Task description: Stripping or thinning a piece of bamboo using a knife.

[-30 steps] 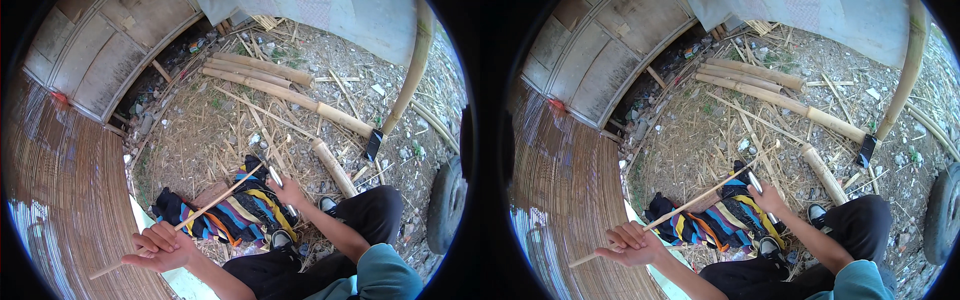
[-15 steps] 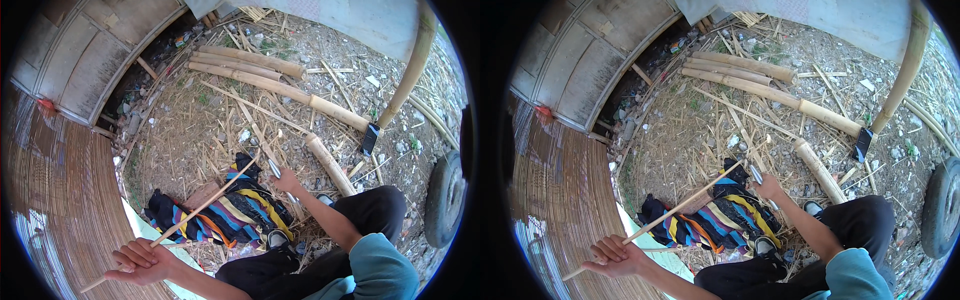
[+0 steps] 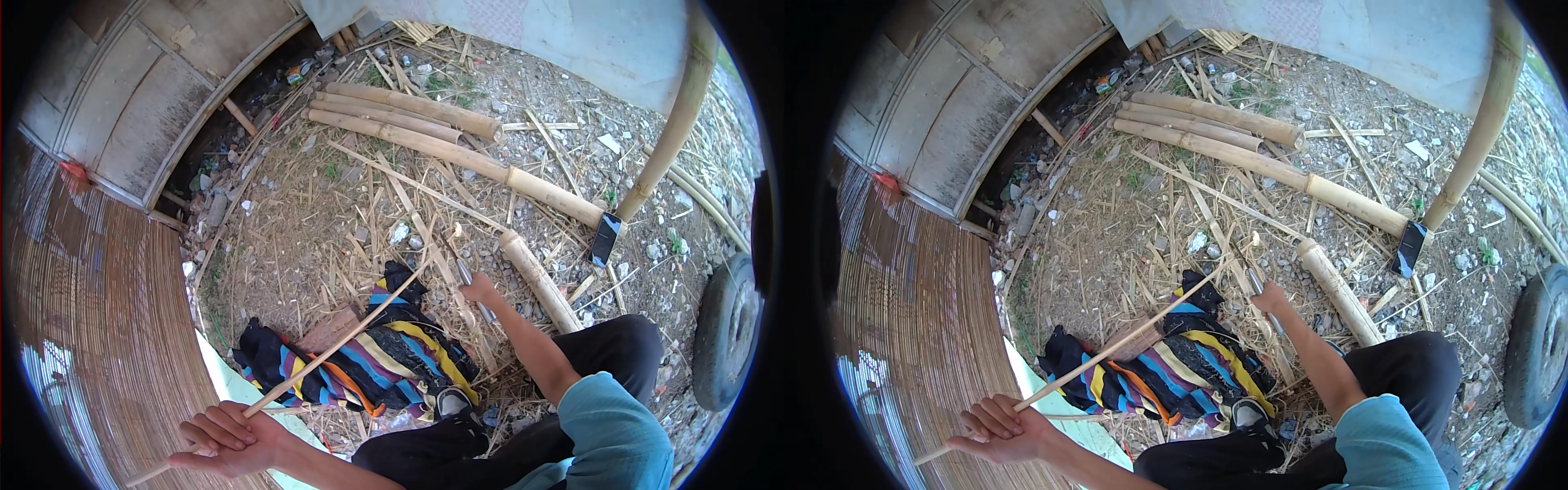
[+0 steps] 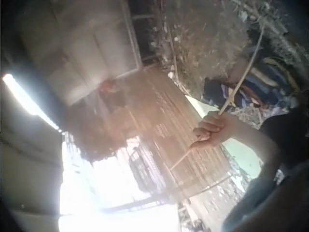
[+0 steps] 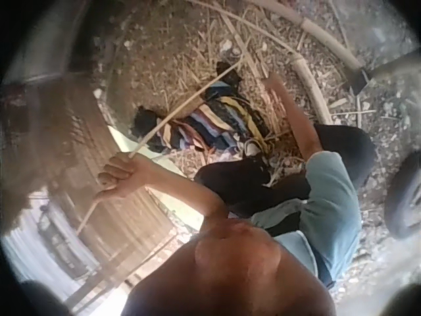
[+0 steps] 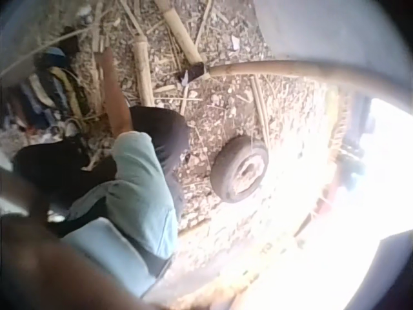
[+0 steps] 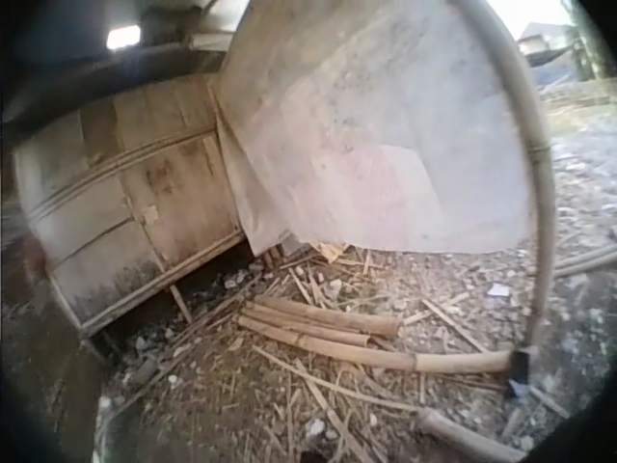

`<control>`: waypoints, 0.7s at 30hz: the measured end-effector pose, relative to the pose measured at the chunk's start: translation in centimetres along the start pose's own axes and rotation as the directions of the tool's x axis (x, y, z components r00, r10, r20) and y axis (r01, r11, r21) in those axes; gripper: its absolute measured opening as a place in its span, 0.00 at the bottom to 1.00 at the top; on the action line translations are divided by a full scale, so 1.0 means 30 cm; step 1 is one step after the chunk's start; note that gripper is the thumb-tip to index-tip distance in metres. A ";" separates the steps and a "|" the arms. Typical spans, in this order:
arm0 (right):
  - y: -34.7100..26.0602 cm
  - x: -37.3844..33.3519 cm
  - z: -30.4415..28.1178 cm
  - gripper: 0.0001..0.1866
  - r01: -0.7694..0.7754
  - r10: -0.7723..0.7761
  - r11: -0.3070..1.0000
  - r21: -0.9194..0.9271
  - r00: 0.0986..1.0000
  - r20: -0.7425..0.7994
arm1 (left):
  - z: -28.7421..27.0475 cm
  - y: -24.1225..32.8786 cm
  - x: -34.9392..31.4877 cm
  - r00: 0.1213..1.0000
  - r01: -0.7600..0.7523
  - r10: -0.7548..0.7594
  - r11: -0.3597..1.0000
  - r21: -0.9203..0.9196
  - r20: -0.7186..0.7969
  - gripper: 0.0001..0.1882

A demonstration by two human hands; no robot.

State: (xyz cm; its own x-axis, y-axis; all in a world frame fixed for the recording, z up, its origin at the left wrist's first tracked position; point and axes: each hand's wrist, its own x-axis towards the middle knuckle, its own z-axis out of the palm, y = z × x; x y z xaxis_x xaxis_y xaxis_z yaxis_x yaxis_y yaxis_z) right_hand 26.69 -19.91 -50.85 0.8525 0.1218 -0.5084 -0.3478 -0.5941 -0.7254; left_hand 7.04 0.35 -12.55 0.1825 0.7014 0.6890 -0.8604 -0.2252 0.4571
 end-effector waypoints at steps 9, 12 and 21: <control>0.004 -0.295 0.116 0.15 0.136 -0.141 0.938 0.318 0.990 -0.007 | -0.041 -0.043 0.030 0.998 -0.016 0.016 1.000 -0.003 -0.060 0.23; 0.069 -0.409 0.178 0.16 -0.002 -0.009 0.876 0.482 1.000 0.021 | -0.061 -0.069 0.034 0.992 -0.005 0.013 0.998 0.064 -0.125 0.22; 0.264 -0.645 0.216 0.13 -0.230 0.147 0.845 0.482 0.968 0.205 | -0.055 -0.158 -0.025 0.962 0.072 -0.089 0.995 -0.076 -0.258 0.18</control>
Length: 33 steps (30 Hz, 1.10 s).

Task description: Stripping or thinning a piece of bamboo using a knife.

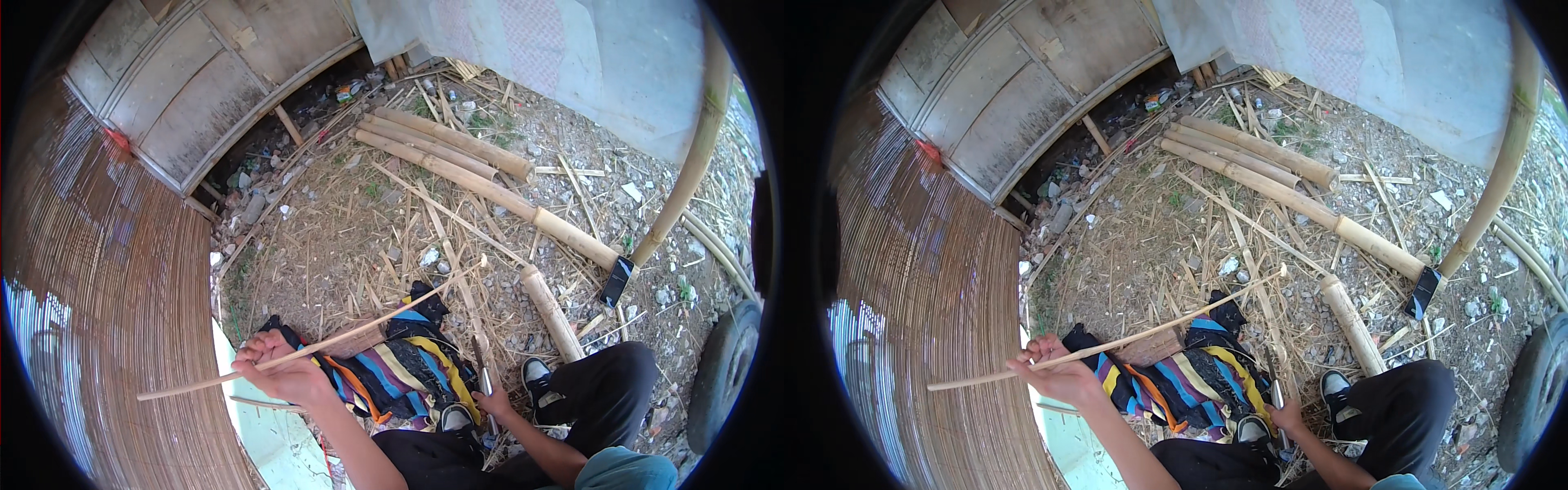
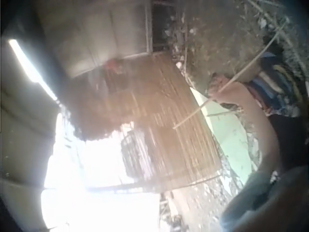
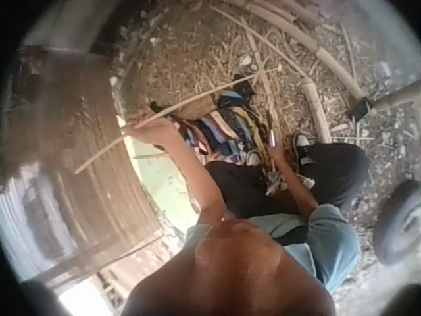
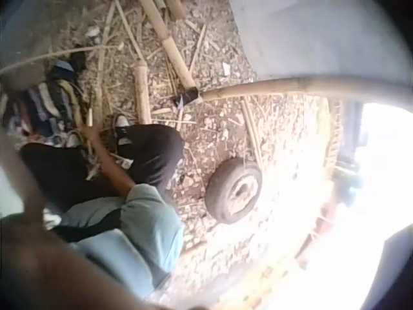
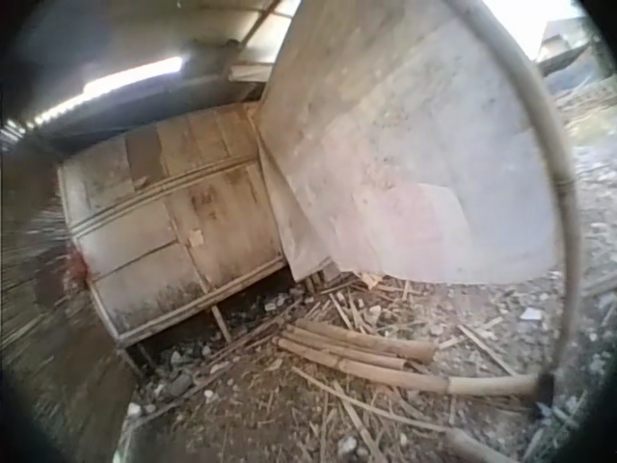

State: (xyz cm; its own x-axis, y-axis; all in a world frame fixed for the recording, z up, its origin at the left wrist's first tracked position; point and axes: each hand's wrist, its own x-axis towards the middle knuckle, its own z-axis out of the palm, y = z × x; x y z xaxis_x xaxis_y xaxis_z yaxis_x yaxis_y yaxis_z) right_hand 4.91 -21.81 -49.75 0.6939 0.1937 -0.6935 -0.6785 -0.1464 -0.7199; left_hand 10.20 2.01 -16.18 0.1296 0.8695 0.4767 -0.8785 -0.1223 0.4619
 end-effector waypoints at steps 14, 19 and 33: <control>-0.156 -0.115 -0.033 0.12 0.069 -0.069 0.985 0.156 0.998 -0.006 | 0.073 -0.282 -0.306 0.900 0.326 -0.390 0.899 0.292 0.195 0.17; -0.179 -0.184 -0.082 0.12 0.171 -0.172 0.985 -0.015 0.984 -0.042 | 0.116 -0.156 -0.247 0.889 0.376 -0.421 0.896 0.238 0.182 0.27; -0.222 -0.299 -0.054 0.24 0.197 -0.181 0.955 -0.221 0.979 0.089 | 0.100 0.125 -0.133 0.942 0.298 -0.335 0.850 0.435 0.009 0.26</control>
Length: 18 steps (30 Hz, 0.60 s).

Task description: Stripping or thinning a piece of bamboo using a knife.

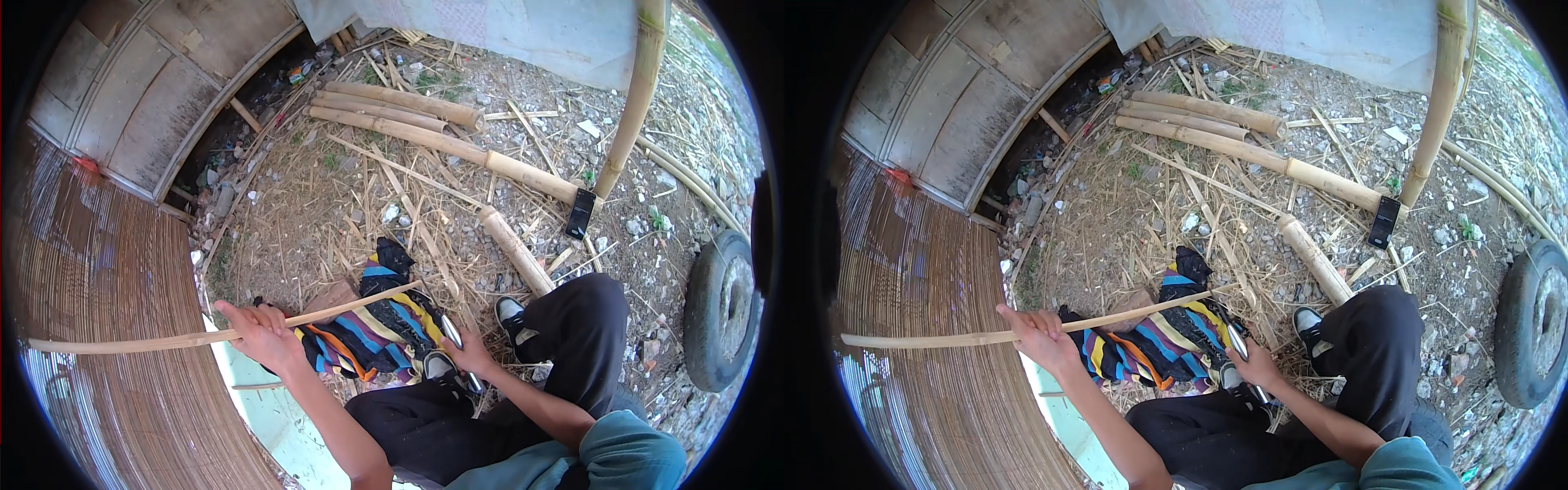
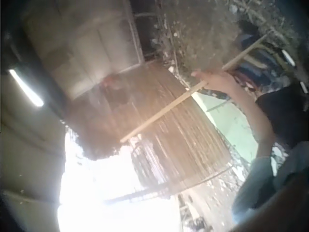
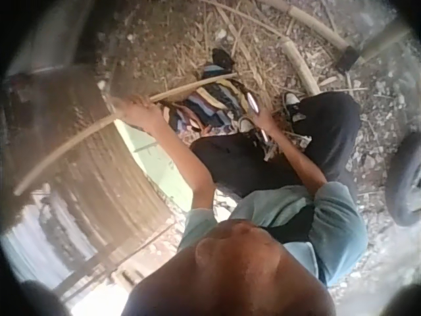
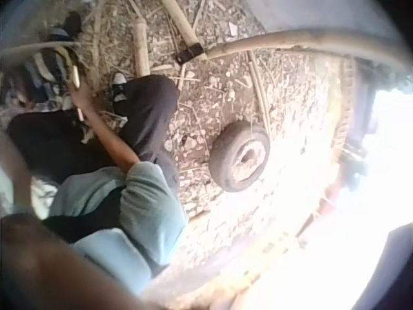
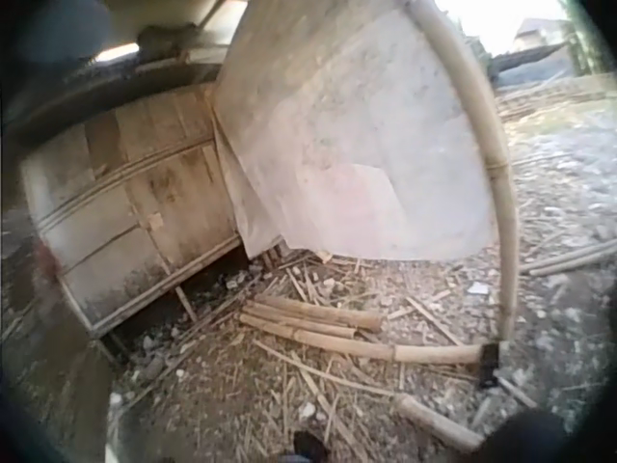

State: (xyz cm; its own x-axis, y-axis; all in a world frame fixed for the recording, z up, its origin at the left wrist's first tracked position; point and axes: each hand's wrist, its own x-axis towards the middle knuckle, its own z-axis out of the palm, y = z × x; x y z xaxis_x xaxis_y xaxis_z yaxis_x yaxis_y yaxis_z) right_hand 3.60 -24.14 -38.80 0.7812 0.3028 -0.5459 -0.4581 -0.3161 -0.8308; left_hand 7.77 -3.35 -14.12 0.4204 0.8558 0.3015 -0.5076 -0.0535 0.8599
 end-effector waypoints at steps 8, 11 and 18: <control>-0.138 0.036 0.147 0.23 0.357 -0.357 0.934 -0.023 0.934 -0.016 | -0.045 -0.022 0.025 0.999 -0.013 0.012 1.000 -0.024 -0.046 0.25; -0.210 0.060 0.191 0.20 0.448 -0.448 0.894 0.003 0.894 0.029 | -0.054 -0.015 0.036 0.997 -0.009 0.007 1.000 -0.029 -0.080 0.26; -0.199 0.161 0.236 0.19 0.471 -0.471 0.879 0.073 0.882 -0.011 | -0.047 -0.022 0.022 0.997 -0.025 0.024 1.000 -0.015 -0.073 0.25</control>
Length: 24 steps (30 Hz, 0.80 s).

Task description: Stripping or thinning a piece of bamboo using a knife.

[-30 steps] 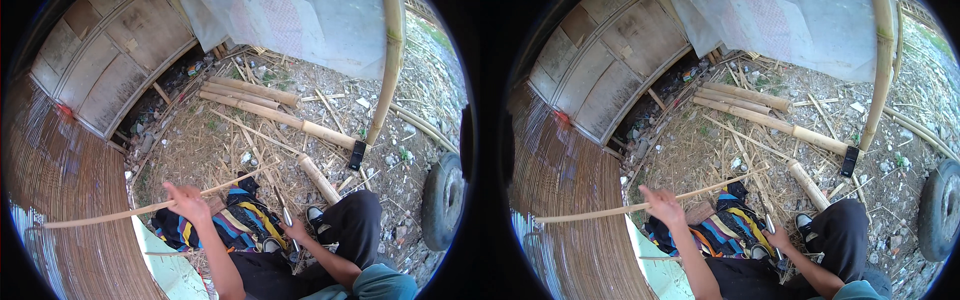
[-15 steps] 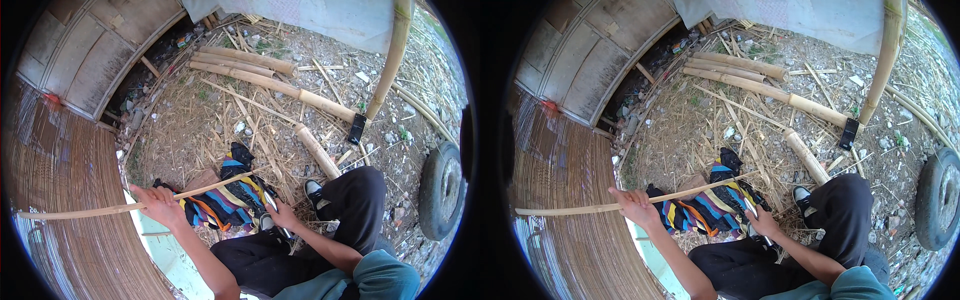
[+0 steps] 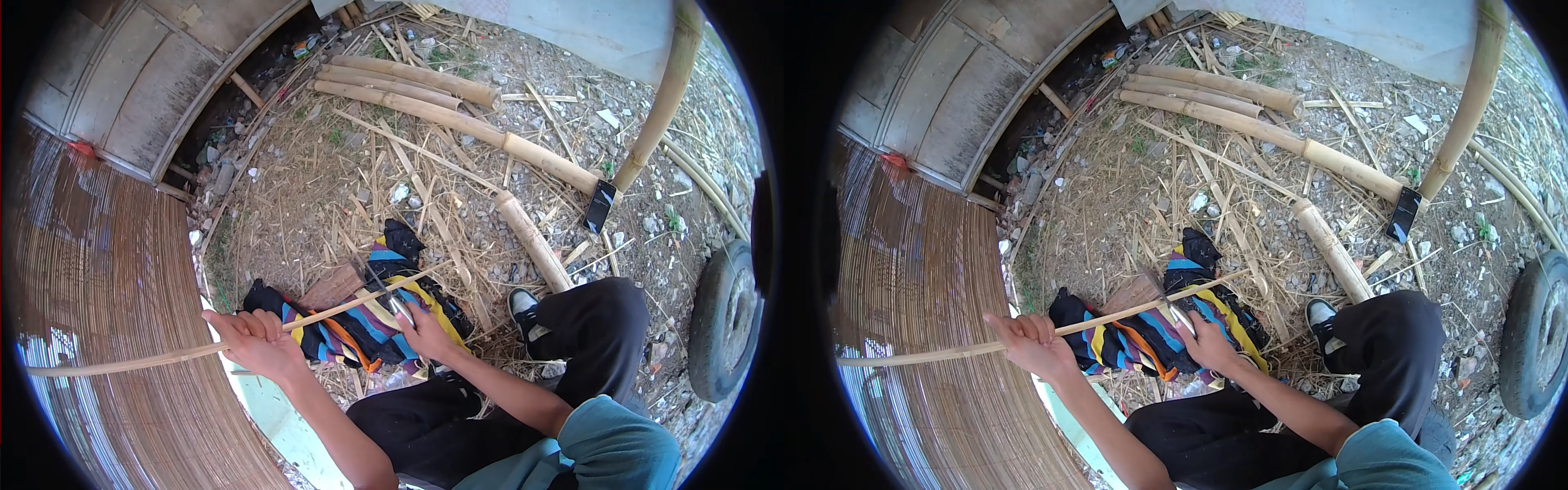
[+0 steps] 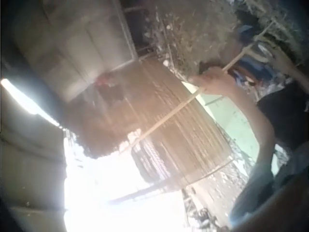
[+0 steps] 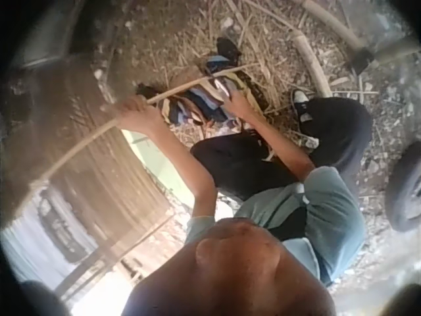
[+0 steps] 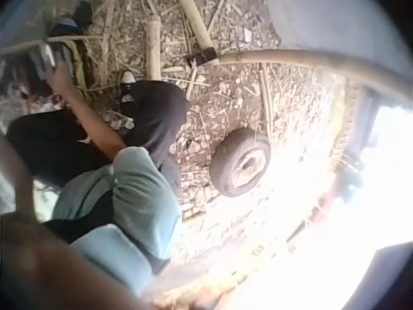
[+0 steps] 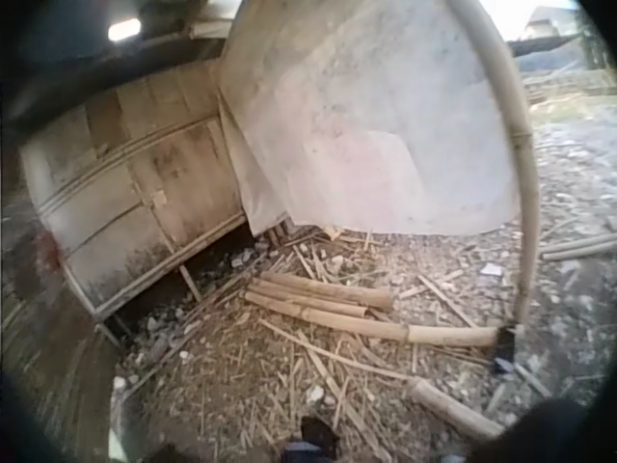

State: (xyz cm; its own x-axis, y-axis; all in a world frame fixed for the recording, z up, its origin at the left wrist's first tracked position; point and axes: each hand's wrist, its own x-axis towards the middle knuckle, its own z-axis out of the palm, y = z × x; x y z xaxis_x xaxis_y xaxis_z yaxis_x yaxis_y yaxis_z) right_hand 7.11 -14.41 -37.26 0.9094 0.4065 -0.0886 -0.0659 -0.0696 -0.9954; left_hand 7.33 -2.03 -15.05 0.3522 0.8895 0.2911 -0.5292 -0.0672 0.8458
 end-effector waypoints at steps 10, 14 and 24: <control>0.473 0.117 -0.091 0.26 -0.431 0.429 0.902 0.030 0.884 -0.189 | 0.028 -0.012 -0.013 0.999 -0.021 0.021 1.000 0.005 0.025 0.26; 0.445 0.141 -0.116 0.26 -0.607 0.619 0.785 0.128 0.777 -0.115 | 0.029 -0.022 -0.004 0.995 -0.104 0.103 0.993 0.049 0.018 0.26; 0.441 0.103 -0.006 0.19 -0.214 0.261 0.947 0.241 0.948 -0.181 | 0.070 -0.030 0.002 0.987 -0.163 0.162 0.983 0.082 0.018 0.25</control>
State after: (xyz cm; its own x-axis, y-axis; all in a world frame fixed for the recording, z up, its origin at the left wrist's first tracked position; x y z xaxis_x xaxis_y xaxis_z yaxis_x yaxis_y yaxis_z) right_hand 9.11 -14.25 -50.69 0.9195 0.2022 -0.3371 -0.3562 0.0664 -0.9320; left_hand 9.44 -2.87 -14.87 0.2754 0.8587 0.4323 -0.5144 -0.2482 0.8208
